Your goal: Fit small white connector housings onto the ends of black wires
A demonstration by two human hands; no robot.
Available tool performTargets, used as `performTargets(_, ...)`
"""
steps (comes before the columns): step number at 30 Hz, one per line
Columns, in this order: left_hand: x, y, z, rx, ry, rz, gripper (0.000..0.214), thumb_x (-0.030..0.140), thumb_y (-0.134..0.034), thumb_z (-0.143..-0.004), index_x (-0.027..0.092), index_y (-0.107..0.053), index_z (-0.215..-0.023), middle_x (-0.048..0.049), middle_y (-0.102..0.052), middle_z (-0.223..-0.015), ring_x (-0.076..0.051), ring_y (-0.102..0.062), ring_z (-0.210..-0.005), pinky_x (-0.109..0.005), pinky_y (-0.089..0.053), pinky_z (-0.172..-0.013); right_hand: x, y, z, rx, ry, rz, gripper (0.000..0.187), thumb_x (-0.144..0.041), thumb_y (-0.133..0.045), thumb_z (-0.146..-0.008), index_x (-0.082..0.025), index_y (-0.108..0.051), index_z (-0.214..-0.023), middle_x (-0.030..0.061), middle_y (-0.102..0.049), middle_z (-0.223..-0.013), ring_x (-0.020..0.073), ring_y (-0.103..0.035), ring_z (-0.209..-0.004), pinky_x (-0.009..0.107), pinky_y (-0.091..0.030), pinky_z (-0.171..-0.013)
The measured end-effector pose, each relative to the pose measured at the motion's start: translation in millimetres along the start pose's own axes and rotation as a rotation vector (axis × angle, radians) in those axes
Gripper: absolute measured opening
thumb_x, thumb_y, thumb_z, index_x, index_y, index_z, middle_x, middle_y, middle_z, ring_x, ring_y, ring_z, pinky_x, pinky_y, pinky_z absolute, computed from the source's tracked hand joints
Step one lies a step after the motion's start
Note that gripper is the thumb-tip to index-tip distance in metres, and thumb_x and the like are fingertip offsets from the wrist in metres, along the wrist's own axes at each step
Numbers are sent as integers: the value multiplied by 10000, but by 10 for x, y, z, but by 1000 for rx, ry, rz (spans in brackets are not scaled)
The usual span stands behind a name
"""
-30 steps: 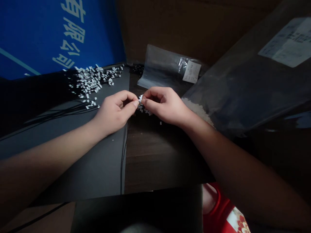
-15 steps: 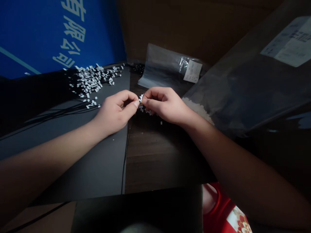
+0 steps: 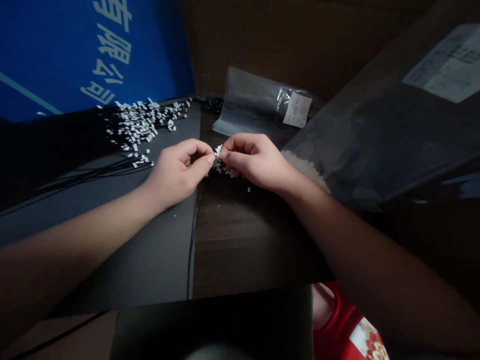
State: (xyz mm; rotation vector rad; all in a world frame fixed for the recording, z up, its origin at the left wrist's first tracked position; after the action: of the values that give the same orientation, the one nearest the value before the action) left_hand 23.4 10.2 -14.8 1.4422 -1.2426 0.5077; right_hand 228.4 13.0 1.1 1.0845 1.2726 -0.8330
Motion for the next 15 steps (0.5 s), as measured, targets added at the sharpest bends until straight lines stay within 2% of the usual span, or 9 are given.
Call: performTargets(15,9,-7,6,-41,-71,-56,140,263,-625,-1012,205,-651,-887,-26,-696,-916,-183,-609,-855,-331,-469,-810,-5,11,0,-55,-18,-9,115,-235,-828,-886,-168,-750,-834,6,-690,-673,117,-573,-565,246,-450,-517)
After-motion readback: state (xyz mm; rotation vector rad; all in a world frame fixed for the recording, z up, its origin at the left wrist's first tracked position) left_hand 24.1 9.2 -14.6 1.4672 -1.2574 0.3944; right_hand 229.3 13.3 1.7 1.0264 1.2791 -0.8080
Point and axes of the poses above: each hand's wrist, its own z-axis away from the middle knuckle, its own y-axis out of the back of the hand, x = y × z, the point moved 1 cm from there along -z, towards the middle knuckle
